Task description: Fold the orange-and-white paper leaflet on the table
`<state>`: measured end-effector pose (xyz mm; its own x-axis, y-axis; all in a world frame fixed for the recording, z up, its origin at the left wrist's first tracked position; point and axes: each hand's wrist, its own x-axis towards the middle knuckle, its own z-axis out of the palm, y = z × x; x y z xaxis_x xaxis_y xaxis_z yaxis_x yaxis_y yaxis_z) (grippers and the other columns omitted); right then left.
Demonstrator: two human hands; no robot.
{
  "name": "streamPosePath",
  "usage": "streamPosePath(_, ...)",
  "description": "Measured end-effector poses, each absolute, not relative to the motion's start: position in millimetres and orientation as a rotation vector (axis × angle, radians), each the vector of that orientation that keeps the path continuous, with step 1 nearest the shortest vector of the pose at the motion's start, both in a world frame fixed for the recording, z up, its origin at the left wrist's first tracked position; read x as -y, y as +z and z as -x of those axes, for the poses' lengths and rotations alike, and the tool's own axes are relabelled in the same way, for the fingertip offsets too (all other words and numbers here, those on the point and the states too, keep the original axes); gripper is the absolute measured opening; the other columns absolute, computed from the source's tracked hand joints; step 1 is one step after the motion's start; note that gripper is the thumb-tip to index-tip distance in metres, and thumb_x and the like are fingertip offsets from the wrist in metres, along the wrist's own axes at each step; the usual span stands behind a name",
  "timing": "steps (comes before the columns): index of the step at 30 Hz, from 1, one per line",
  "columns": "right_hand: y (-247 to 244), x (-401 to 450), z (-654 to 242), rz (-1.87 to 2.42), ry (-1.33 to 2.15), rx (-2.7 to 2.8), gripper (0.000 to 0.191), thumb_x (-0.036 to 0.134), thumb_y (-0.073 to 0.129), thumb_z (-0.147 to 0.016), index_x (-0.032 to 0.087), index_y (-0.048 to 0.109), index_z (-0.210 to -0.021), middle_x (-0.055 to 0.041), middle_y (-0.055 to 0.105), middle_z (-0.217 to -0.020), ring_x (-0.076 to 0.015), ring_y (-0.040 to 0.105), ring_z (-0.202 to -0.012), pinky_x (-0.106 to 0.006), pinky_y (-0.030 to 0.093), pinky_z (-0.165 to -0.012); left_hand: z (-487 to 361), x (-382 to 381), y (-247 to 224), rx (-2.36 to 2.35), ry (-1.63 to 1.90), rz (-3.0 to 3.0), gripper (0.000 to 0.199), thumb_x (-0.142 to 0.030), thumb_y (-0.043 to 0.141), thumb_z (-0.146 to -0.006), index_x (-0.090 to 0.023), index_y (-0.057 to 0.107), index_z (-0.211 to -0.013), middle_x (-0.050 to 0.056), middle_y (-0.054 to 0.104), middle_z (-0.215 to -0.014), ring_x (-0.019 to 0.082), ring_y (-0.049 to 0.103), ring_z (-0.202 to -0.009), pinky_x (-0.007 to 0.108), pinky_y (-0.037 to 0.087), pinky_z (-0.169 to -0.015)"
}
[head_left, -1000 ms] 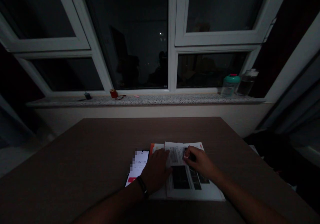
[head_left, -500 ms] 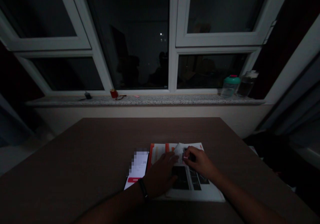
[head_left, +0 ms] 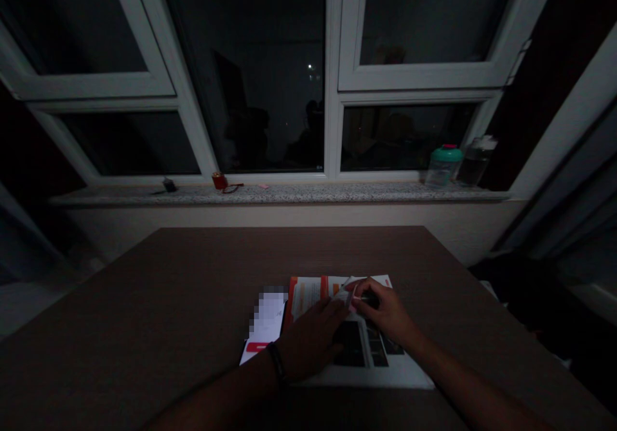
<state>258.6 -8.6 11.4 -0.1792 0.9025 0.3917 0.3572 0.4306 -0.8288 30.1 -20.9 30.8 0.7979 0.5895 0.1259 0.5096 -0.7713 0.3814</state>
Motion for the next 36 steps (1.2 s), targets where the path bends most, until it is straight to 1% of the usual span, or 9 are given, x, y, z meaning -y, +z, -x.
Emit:
streamPosePath(3,9.5,7.5,-258.3,1.088,0.790,1.748,0.013,0.033,0.063,-0.087,0.022,0.056,-0.086,-0.0076,0.069,-0.110,-0.0226,0.064,-0.104,-0.038,0.046,-0.094,-29.7,20.1,31.0,-0.849,0.361,-2.626,0.074,-0.019,0.066,-0.083,-0.026,0.027,-0.146,0.008,0.034,-0.152,0.028,0.029,-0.140,0.045,0.031,-0.114)
streamPosePath(7,7.7,5.4,-260.3,1.134,0.792,1.795,0.013,0.034,0.062,-0.087,0.022,0.057,-0.085,-0.0066,0.071,-0.100,-0.0219,0.065,-0.096,-0.036,0.048,-0.088,-27.8,18.8,32.0,-0.881,0.377,-2.562,0.080,-0.022,0.070,-0.081,-0.028,0.025,-0.146,0.008,0.027,-0.155,0.027,0.026,-0.142,0.044,0.031,-0.114)
streamPosePath(10,9.3,5.5,-261.1,1.171,0.748,1.863,0.011,0.031,0.062,-0.087,0.021,0.059,-0.085,-0.0041,0.071,-0.091,-0.0198,0.065,-0.088,-0.032,0.048,-0.082,-26.7,17.7,32.1,-0.915,0.347,-2.529,0.087,-0.026,0.071,-0.081,-0.030,0.017,-0.150,0.008,0.018,-0.158,0.029,0.024,-0.143,0.046,0.032,-0.113)
streamPosePath(14,11.9,5.9,-262.0,1.177,0.692,1.942,0.007,0.027,0.063,-0.085,0.022,0.059,-0.084,-0.0019,0.071,-0.089,-0.0186,0.065,-0.086,-0.029,0.046,-0.079,-27.3,16.6,30.9,-0.955,0.339,-2.512,0.094,-0.024,0.068,-0.083,-0.031,0.006,-0.152,0.008,0.008,-0.160,0.029,0.024,-0.143,0.046,0.033,-0.112)
streamPosePath(18,11.8,4.9,-264.0,1.201,0.671,1.983,0.006,0.026,0.065,-0.083,0.022,0.060,-0.083,-0.0012,0.071,-0.087,-0.0189,0.066,-0.082,-0.029,0.046,-0.076,-28.8,16.4,33.2,-1.000,0.337,-2.496,0.088,-0.024,0.061,-0.088,-0.028,0.002,-0.153,0.009,0.012,-0.160,0.028,0.022,-0.143,0.045,0.031,-0.113)
streamPosePath(23,13.7,6.1,-266.7,1.214,0.644,1.991,0.007,0.027,0.064,-0.083,0.022,0.060,-0.082,-0.0005,0.071,-0.087,-0.0182,0.066,-0.081,-0.028,0.046,-0.074,-27.1,14.8,38.4,-0.991,0.366,-2.458,0.079,-0.031,0.057,-0.092,-0.031,0.006,-0.153,0.007,0.019,-0.158,0.028,0.036,-0.137,0.043,0.036,-0.109)
streamPosePath(28,15.9,8.1,-268.1,1.225,0.627,1.993,0.006,0.027,0.063,-0.084,0.022,0.060,-0.081,0.0002,0.071,-0.084,-0.0180,0.066,-0.079,-0.027,0.046,-0.073,-22.1,5.7,33.1,-1.031,0.338,-2.569,0.073,-0.039,0.054,-0.095,-0.028,0.011,-0.153,0.010,0.028,-0.155,0.029,0.025,-0.142,0.050,0.023,-0.114)
streamPosePath(31,15.4,7.6,-269.5,1.221,0.628,1.994,0.005,0.026,0.063,-0.084,0.022,0.061,-0.082,0.0000,0.071,-0.084,-0.0180,0.066,-0.079,-0.027,0.046,-0.072,-18.9,0.7,32.5,-1.065,0.349,-2.599,0.069,-0.039,0.051,-0.097,-0.029,0.012,-0.152,0.009,0.033,-0.152,0.029,0.031,-0.139,0.056,0.016,-0.114)
streamPosePath(36,17.3,5.3,-277.0,1.272,0.586,2.070,0.003,0.025,0.063,-0.082,0.023,0.063,-0.083,0.0009,0.071,-0.080,-0.0173,0.065,-0.073,-0.027,0.044,-0.069,-15.0,-1.9,38.4,-1.052,0.325,-2.572,0.055,-0.037,0.042,-0.100,-0.027,0.021,-0.150,0.009,0.039,-0.149,0.026,0.035,-0.137,0.054,0.018,-0.114)
